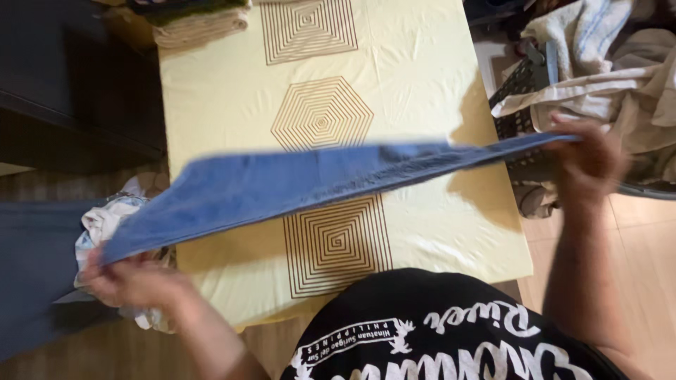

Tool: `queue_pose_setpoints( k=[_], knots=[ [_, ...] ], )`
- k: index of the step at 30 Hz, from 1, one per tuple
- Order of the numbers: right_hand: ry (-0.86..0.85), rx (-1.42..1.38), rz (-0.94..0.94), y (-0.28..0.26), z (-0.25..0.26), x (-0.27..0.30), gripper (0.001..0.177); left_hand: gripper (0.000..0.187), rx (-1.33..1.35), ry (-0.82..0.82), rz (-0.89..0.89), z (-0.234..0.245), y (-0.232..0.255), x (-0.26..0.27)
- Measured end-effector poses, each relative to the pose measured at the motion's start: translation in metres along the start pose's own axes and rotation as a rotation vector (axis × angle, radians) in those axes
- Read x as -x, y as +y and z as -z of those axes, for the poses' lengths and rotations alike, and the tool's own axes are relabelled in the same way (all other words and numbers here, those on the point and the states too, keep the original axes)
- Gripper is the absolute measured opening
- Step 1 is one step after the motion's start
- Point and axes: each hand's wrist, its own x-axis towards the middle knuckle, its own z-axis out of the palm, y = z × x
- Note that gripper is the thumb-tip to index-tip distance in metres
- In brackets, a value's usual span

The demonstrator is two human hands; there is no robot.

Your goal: The person folds a large graphic towel and two smaller towels on a table. They smooth and align each towel, fold them into compact rectangles, and stack them neatly on the table.

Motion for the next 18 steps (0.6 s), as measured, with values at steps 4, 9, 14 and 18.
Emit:
queue_pose_setpoints(
  k=[4,9,14,18],
  knots=[
    [0.244,-0.234,-0.102,-0.014,0.03,-0.022,0.017,0.012,0.04,-0.095,-0.185,-0.035,0.068,-0.034],
    [0.112,-0.028,-0.155,0.029,0.048,-0.082,0.016,0.018,-0.049,-0.289,-0.223,-0.078,0.042,-0.066],
    [-0.016,0.53,-0.092,0.137,-0.014,-0.147,0.014,0.022,-0.325,-0.312,-0.196,-0.138,-0.074,-0.092],
    [0.019,0.828,0.249,0.211,-0.068,-0.142,0.04,0.054,-0.743,-0.477,-0.294,-0.147,-0.145,-0.072]
  ],
)
